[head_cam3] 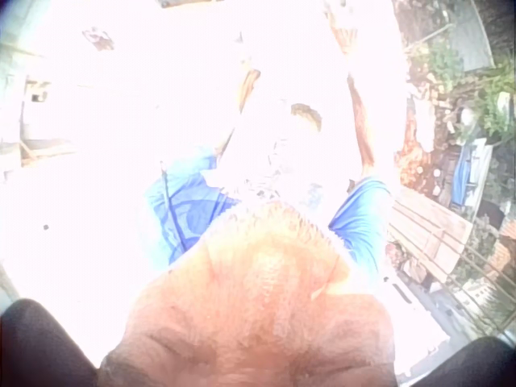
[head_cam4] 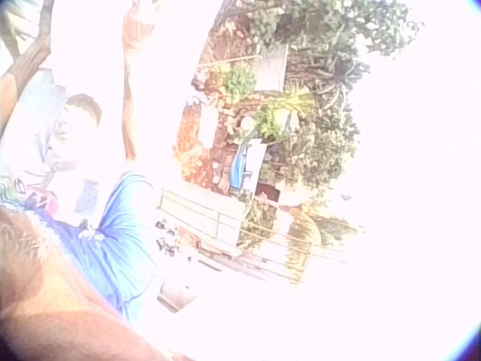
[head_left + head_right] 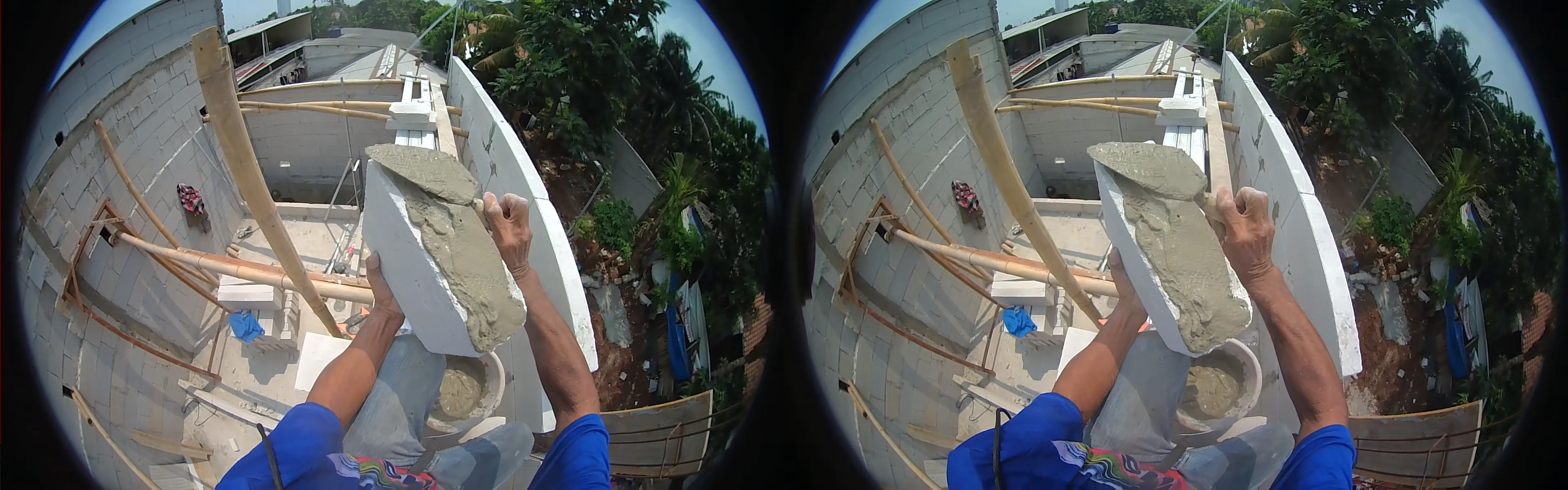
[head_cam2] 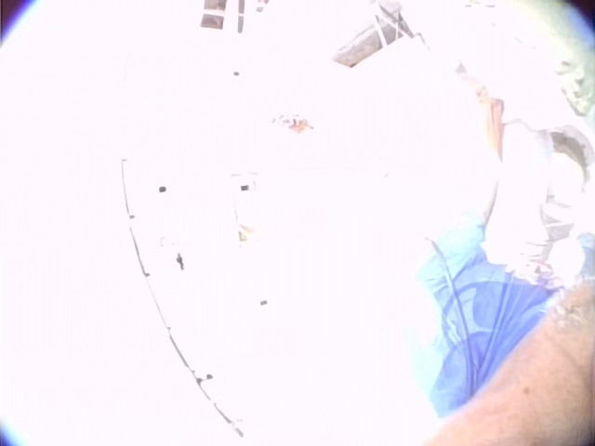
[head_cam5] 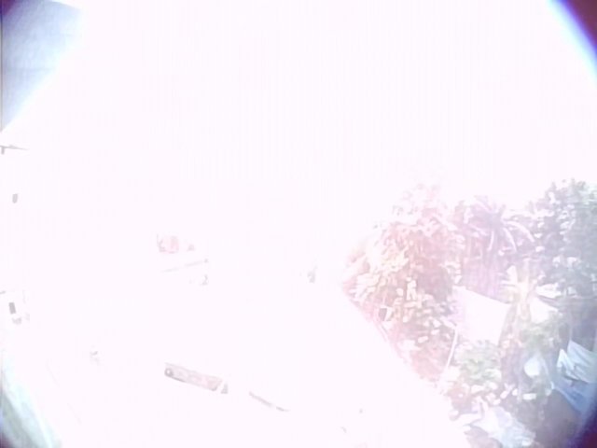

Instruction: Applying mortar to a lightweight concrete block and positioning it onto a wall under construction.

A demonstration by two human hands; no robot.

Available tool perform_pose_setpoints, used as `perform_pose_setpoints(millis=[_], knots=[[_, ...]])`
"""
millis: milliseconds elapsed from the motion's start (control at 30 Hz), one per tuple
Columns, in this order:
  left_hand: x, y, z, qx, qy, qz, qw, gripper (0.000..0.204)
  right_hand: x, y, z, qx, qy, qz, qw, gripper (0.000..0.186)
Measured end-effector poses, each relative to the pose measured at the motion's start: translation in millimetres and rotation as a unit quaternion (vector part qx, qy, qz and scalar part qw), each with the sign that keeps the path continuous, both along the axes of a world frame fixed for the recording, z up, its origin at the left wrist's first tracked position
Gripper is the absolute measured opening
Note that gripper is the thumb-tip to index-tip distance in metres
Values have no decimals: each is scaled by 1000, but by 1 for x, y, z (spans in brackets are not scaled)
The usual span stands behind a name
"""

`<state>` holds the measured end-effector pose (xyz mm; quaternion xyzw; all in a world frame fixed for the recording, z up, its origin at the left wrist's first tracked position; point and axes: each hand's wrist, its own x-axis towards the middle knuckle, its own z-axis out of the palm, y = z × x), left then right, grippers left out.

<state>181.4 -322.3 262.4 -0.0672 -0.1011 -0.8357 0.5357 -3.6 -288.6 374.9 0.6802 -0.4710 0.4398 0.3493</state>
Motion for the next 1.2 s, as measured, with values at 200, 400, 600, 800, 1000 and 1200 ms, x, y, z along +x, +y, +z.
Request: perform_pose_setpoints(millis=[200,400,600,800,1000,1200], knots=[[8,2,-1,-13,-20,-13,1000,65,-32,11,-43,-1,-28,-49,998,44],[21,-15,-22,-17,12,-1,1000,68,-66,111,-59,209,-68,-137,966,45],[39,-32,-30,-119,60,-24,991,79,-63,243,-52,558,-104,-182,803,39],[25,-44,-45,-33,26,-157,987,86,-34,288,-112,695,-110,-133,698,17],[30,-61,-30,-29,1,-174,984,69,30,279,-183,435,-129,-259,853,39],[1,-44,-1,-80,52,-262,960,66,63,318,-158,225,-406,-166,870,24]])
